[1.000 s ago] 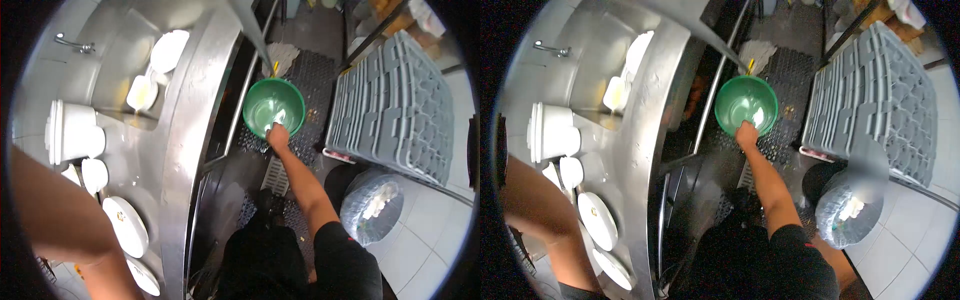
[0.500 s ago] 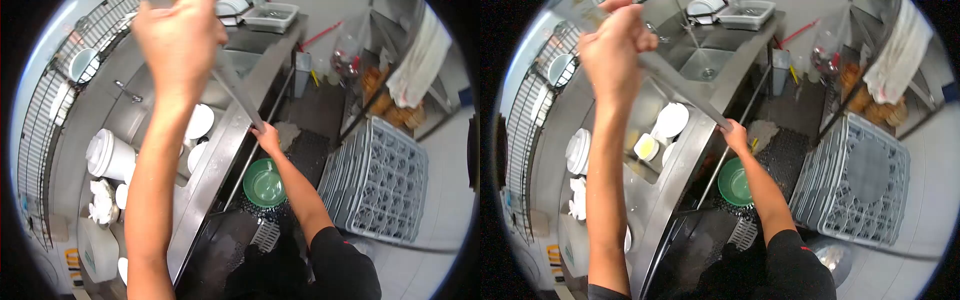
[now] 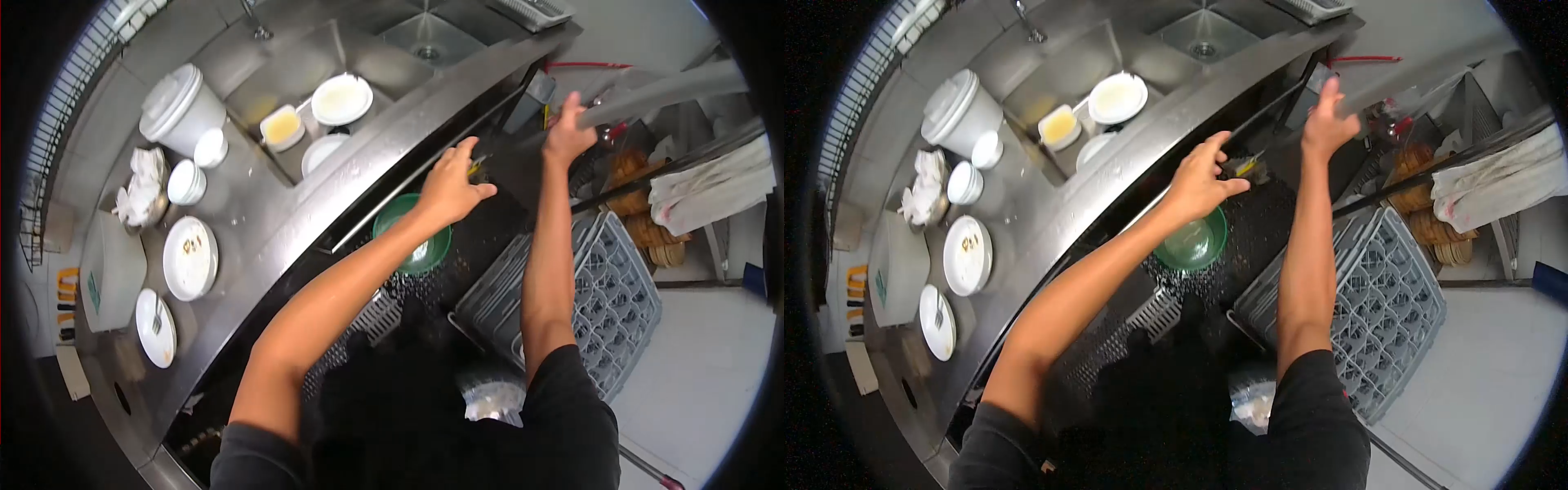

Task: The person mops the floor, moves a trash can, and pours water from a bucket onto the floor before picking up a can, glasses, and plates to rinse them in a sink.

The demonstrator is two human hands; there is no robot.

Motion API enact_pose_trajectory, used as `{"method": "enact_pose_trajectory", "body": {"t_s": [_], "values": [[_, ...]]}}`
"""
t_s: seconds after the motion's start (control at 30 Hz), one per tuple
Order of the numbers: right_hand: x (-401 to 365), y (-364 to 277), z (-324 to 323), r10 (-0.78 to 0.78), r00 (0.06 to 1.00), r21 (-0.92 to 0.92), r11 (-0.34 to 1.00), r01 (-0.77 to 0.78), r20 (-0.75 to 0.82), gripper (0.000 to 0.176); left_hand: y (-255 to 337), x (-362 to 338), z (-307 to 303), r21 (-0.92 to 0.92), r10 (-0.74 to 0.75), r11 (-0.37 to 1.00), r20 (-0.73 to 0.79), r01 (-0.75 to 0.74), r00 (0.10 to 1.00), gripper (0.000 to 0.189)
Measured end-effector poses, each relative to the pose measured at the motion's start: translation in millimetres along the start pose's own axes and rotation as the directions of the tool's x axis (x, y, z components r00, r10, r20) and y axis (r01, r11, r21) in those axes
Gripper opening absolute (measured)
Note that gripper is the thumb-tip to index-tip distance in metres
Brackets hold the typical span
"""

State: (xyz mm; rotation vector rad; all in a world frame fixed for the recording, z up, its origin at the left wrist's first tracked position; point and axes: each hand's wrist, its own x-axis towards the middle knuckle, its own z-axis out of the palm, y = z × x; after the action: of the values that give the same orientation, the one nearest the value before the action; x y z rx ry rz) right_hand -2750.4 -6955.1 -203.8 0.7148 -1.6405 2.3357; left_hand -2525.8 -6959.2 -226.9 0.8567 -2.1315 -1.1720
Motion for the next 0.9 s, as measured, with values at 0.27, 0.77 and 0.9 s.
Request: {"method": "enact_pose_trajectory", "body": {"t_s": [0.27,0.77,0.9], "values": [[-24.7,-89.0,-41.6,-0.081,0.994,0.120,0.989,0.089,-0.072,0.034,15.1,-8.5,93.9,-0.244,-0.274,0.913,0.224,0.326,0.935,0.103],[-113.2,-262.0,-157.1,-0.189,0.889,0.127,0.981,0.149,0.418,0.022,-24.9,-119.9,188.5,-0.282,-0.093,0.955,0.014,0.093,0.996,0.042],[-157.9,-384.9,-161.6,-0.256,0.748,0.103,0.964,0.246,0.613,0.027,-41.8,-176.7,170.1,-0.263,-0.017,0.965,-0.017,0.012,1.000,0.025]]}}
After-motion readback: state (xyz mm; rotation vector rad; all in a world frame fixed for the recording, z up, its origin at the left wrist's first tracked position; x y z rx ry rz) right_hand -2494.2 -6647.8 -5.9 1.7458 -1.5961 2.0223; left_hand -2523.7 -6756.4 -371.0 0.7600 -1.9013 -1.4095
